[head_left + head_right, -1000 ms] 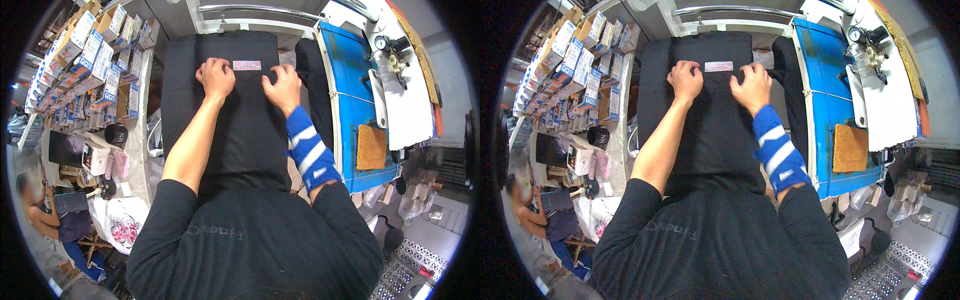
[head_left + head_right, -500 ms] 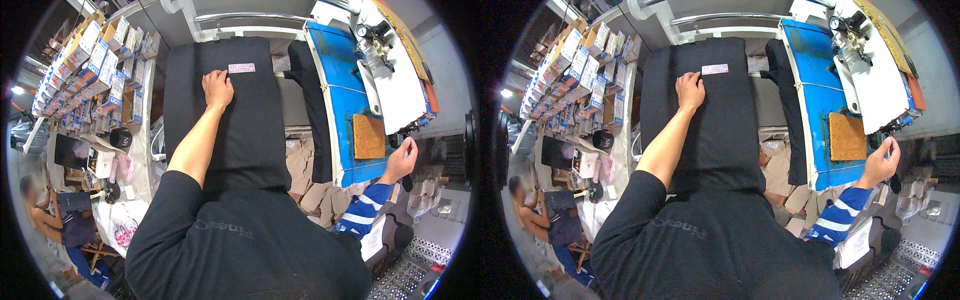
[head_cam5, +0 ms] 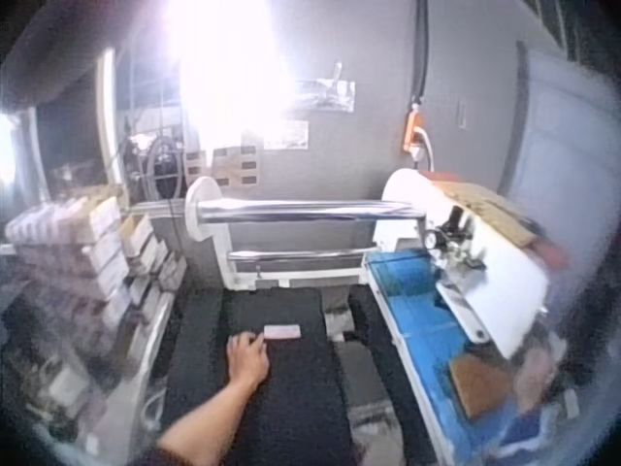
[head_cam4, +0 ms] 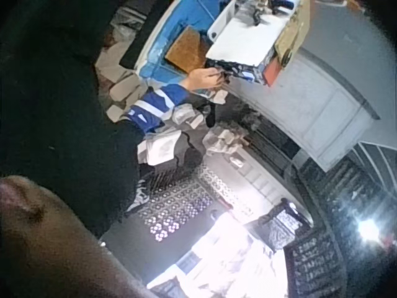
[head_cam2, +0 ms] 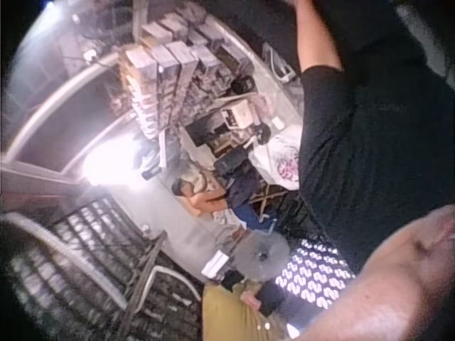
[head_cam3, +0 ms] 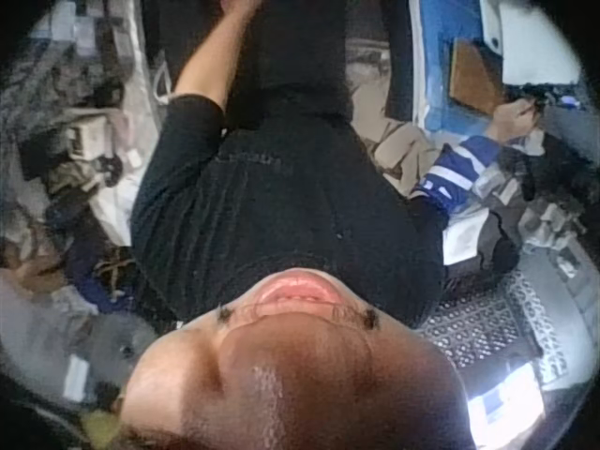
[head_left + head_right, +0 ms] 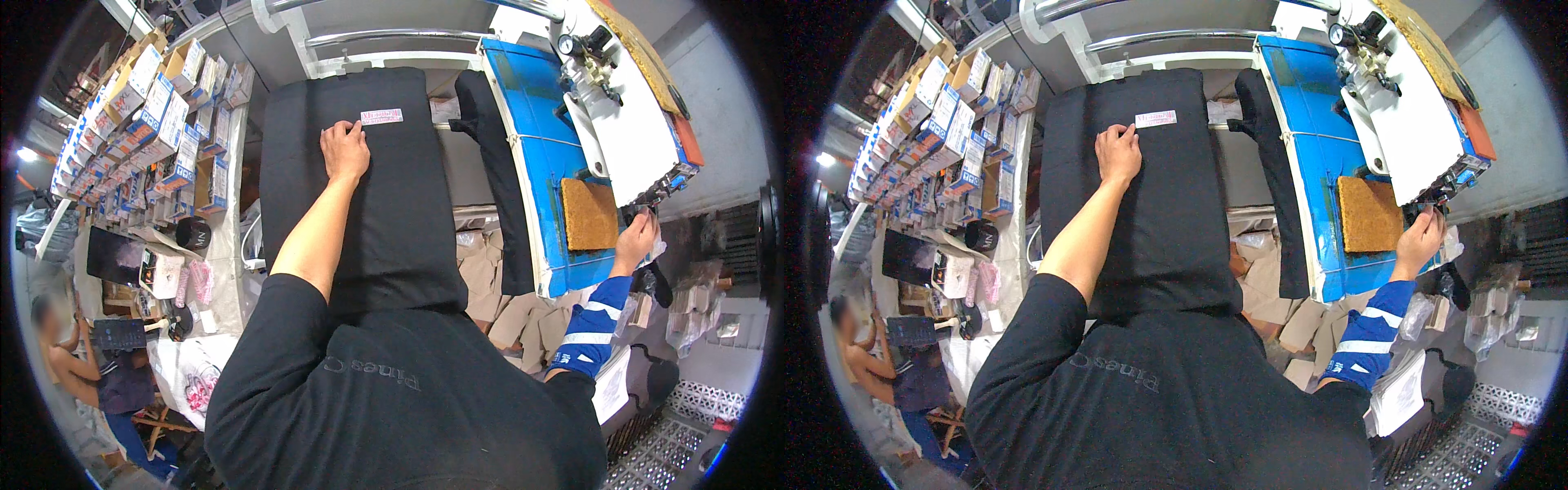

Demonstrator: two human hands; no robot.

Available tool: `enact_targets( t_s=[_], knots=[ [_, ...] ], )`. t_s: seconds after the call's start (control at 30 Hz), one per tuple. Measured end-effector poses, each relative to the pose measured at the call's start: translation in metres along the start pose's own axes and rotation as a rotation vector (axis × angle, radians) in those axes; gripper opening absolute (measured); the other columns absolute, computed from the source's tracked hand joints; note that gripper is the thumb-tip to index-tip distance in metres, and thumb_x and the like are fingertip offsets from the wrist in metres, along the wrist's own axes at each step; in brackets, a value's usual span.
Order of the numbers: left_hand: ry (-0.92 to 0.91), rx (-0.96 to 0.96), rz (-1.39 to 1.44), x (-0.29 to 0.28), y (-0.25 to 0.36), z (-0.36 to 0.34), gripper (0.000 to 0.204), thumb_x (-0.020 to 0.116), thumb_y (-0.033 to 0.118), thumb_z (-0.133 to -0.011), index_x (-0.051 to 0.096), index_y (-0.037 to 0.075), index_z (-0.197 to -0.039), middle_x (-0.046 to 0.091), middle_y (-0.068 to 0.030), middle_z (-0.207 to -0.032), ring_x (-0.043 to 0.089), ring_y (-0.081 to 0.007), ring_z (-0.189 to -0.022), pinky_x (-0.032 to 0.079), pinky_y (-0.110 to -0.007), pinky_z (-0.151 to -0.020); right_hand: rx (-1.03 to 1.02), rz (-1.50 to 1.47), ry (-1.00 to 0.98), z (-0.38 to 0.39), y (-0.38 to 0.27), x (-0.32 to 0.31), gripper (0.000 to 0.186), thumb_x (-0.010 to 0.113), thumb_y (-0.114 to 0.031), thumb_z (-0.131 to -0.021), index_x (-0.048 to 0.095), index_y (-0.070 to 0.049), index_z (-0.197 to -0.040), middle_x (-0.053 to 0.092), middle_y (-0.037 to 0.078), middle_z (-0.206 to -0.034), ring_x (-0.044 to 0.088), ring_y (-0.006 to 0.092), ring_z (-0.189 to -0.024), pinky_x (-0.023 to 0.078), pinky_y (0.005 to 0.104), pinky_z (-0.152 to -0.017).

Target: The person places black t-shirts on a heat press, aligns a printed transfer sheet on the chest, closes the press, and then removes the finished shirt. The process is repeated for multiple shirts.

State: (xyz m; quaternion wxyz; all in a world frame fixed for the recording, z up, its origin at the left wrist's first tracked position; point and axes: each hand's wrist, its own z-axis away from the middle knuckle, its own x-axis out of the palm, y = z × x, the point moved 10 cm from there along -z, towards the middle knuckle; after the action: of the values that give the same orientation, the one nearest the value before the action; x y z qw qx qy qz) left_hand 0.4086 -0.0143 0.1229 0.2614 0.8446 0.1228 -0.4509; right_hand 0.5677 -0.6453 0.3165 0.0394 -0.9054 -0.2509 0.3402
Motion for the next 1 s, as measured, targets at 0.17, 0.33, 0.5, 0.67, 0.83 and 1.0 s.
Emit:
enact_targets(
  t_s=[0.17,0.33,0.5,0.67,0.83,1.0],
  knots=[
    [0.018,-0.002,0.013,-0.001,0.0,0.0,0.03,0.067,0.023,-0.098,0.077,0.014,-0.125,0.065,-0.0068,-0.119,0.057,-0.0303,-0.12,0.037,-0.052,-0.117,0.043,-0.014,0.02,0.002,0.002,0.002,0.043,0.047,-0.028,-0.108,0.071,0.007,-0.117,0.069,0.023,-0.12,0.059,0.0431,-0.119,0.042,0.0506,-0.106],
    [0.048,0.016,-0.006,-0.003,0.0,0.0,0.029,0.067,0.022,-0.097,0.077,0.014,-0.123,0.065,-0.0068,-0.119,0.057,-0.0307,-0.118,0.041,-0.049,-0.111,0.081,0.004,0.004,0.004,0.003,0.003,0.043,0.046,-0.029,-0.108,0.072,0.004,-0.119,0.068,0.024,-0.124,0.056,0.0427,-0.125,0.042,0.0502,-0.108],
    [-0.014,-0.027,0.038,0.002,-0.001,0.001,0.03,0.064,0.023,-0.098,0.076,0.013,-0.124,0.063,-0.0066,-0.121,0.056,-0.0296,-0.122,0.033,-0.055,-0.12,0.087,0.058,-0.097,0.0,-0.016,0.001,0.048,0.048,-0.037,-0.11,0.073,0.004,-0.108,0.069,0.025,-0.117,0.058,0.0437,-0.118,0.043,0.052,-0.104],
    [0.017,-0.022,0.04,-0.006,0.011,0.002,0.03,0.064,0.022,-0.098,0.077,0.013,-0.124,0.064,-0.007,-0.121,0.056,-0.0301,-0.122,0.033,-0.054,-0.121,0.044,0.104,-0.153,0.002,-0.058,-0.017,0.052,0.059,-0.048,-0.105,0.07,0.002,-0.093,0.068,0.023,-0.1,0.06,0.0452,-0.105,0.047,0.0538,-0.094],
    [0.049,0.02,0.034,-0.006,0.014,0.006,0.03,0.065,0.023,-0.098,0.076,0.014,-0.124,0.065,-0.0076,-0.12,0.057,-0.0307,-0.122,0.036,-0.053,-0.117,-0.073,0.035,-0.141,0.022,-0.124,-0.034,0.043,0.069,-0.045,-0.1,0.072,-0.002,-0.099,0.069,0.019,-0.1,0.061,0.043,-0.103,0.047,0.0523,-0.092],
    [0.089,-0.023,0.152,-0.009,0.001,-0.001,0.036,0.067,0.023,-0.096,0.073,0.008,-0.128,0.066,-0.0136,-0.123,0.058,-0.0342,-0.122,0.04,-0.05,-0.113,-0.118,-0.103,-0.103,0.054,-0.202,-0.037,0.037,0.074,-0.041,-0.096,0.071,-0.004,-0.098,0.068,0.016,-0.102,0.06,0.0424,-0.103,0.045,0.0534,-0.092]
  ],
)
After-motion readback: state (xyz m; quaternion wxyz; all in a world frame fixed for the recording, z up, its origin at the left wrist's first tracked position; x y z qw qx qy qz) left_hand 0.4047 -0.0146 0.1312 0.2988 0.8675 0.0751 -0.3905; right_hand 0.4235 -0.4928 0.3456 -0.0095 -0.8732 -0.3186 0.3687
